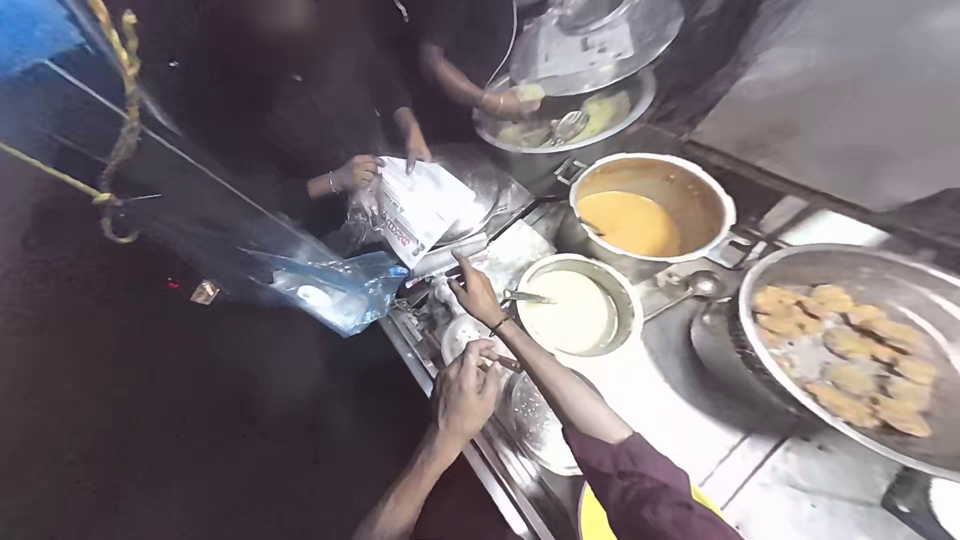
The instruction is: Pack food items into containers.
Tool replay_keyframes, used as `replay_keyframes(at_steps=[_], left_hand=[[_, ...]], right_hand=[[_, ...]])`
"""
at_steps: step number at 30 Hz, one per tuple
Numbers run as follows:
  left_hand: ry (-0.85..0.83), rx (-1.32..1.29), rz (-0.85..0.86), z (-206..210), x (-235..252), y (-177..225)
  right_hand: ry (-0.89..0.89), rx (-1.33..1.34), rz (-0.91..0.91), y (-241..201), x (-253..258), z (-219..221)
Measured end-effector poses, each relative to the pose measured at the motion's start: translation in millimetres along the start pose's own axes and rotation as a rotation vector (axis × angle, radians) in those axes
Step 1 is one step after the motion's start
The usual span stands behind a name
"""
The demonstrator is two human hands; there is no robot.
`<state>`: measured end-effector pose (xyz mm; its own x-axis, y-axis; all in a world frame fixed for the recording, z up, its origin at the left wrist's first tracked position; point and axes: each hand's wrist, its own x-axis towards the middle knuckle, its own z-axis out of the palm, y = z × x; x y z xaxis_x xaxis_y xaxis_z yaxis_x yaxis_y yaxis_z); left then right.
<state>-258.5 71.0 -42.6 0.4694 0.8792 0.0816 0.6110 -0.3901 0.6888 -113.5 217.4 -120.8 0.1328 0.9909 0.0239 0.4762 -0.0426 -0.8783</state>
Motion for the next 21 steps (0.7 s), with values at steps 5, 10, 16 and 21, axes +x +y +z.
replay_keyframes(at_steps=[5,10,16,21], left_hand=[[0.008,0.062,-0.016,0.1,1.6,1.2],[-0.002,0.061,-0.019,2.4,-0.8,-2.3],[-0.016,0.122,-0.086,0.8,4.0,-0.4],[-0.024,0.089,-0.103,0.7,5.0,-0.4]], right_hand=[[0.003,-0.027,0.038,6.7,-13.9,-34.8],[0.006,0.002,0.05,8.6,-31.8,-47.2],[0.021,0.02,0.037,6.2,-34.0,-56.2],[0.03,0.014,0.022,8.7,-35.8,-62.1]])
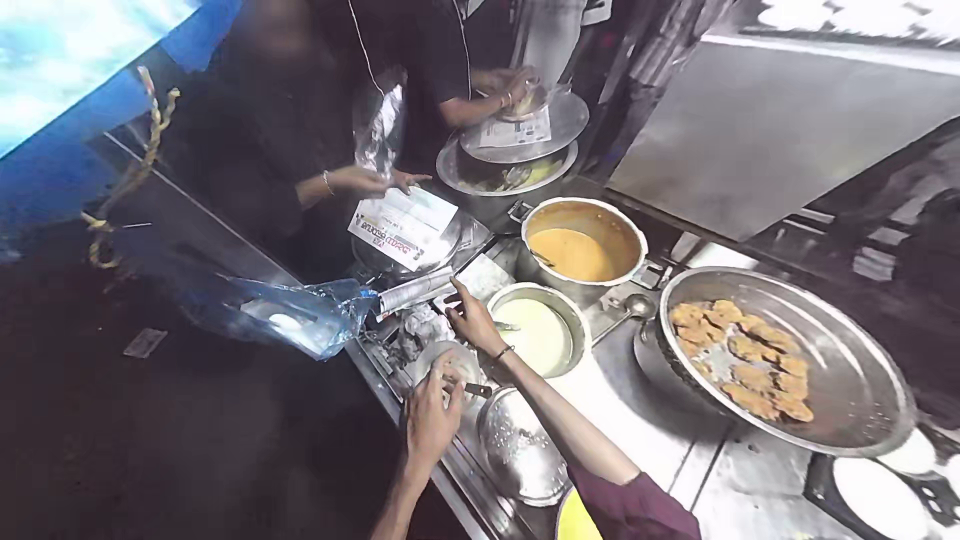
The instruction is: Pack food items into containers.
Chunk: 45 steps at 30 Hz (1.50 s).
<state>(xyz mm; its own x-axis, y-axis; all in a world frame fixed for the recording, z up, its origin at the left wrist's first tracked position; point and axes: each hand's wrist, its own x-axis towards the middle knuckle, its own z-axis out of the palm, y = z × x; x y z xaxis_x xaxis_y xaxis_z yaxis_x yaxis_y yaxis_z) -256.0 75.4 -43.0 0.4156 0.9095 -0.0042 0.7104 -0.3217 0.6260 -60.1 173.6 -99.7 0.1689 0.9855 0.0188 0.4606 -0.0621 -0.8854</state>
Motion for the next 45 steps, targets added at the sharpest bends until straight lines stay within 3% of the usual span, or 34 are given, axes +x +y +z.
replay_keyframes(at_steps=[5,9,12,14,16,18,20,26,30,37,45], left_hand=[[-0.034,0.048,0.016,1.2,2.2,-2.3],[-0.354,0.328,-0.028,-11.0,6.4,10.0],[-0.473,0.37,0.088,-20.7,21.7,16.3],[-0.422,0.342,0.254,-24.1,38.3,9.1],[-0.265,0.325,0.416,-23.8,60.0,-4.3],[-0.118,0.337,0.515,-23.1,83.5,-15.4],[-0.075,0.366,0.562,-23.8,103.6,-22.0],[-0.319,0.319,0.407,-19.7,129.0,-27.4],[-0.354,0.269,0.352,-19.9,130.7,-29.6],[-0.389,0.277,0.33,-16.7,128.2,-30.2],[-0.404,0.285,0.305,-18.3,124.8,-24.2]], right_hand=[[0.011,0.012,0.026,1.0,-0.4,-2.5],[0.004,0.015,0.03,-2.4,-4.5,1.7],[0.018,0.048,0.029,-0.2,-6.8,4.6],[0.021,0.087,0.03,2.5,-11.5,2.7],[0.031,0.153,0.037,5.5,-21.0,-4.5],[0.056,0.235,0.051,10.7,-34.0,-17.2],[0.095,0.328,0.07,19.5,-50.7,-34.3],[0.187,0.304,0.15,52.4,-124.6,-88.7],[0.199,0.337,0.183,69.3,-161.4,-104.1],[0.165,0.385,0.124,58.0,-175.3,-89.3],[-0.064,0.291,0.051,49.6,-181.6,-64.3]])
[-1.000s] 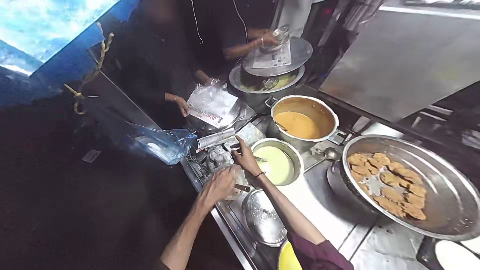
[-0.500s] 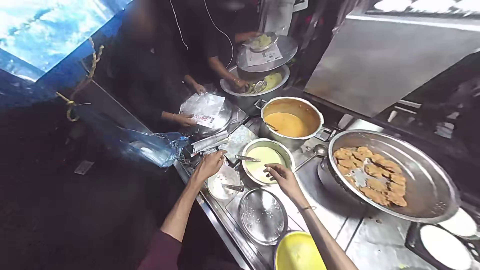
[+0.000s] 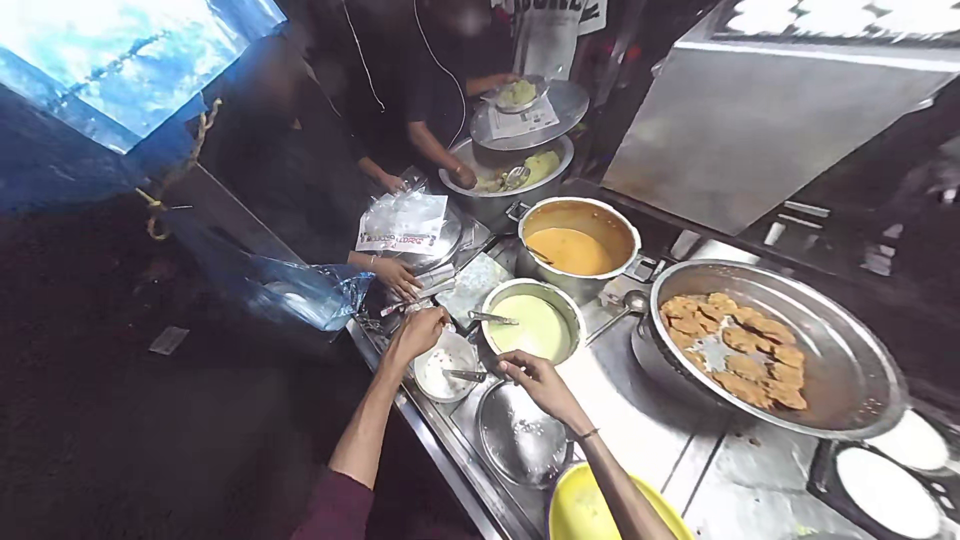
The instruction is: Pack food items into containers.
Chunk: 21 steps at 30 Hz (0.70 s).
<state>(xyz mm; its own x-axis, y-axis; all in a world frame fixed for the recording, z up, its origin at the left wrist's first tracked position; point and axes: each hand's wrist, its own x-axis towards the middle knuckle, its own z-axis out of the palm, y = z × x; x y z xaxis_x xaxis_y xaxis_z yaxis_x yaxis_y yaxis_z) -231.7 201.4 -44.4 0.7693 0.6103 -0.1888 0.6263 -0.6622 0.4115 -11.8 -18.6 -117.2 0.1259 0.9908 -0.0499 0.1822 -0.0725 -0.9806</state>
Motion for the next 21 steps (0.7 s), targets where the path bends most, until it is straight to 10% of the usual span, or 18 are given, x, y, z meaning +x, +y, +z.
replay_keyframes(at_steps=[7,12,15,21], left_hand=[[-0.034,0.02,0.108,1.3,-1.0,-5.8],[-0.073,0.038,0.082,4.3,-0.1,-9.4],[-0.077,0.045,0.06,2.9,2.5,-8.3],[0.074,0.024,0.024,-5.0,-3.2,0.0]], right_hand=[[-0.002,0.065,-0.017,-3.7,-17.0,-18.0],[0.058,1.163,-0.697,-46.8,-45.4,-71.6],[-0.058,1.183,-0.888,-79.7,-49.3,-114.1],[0.164,0.404,-0.13,-69.2,18.8,-75.6]])
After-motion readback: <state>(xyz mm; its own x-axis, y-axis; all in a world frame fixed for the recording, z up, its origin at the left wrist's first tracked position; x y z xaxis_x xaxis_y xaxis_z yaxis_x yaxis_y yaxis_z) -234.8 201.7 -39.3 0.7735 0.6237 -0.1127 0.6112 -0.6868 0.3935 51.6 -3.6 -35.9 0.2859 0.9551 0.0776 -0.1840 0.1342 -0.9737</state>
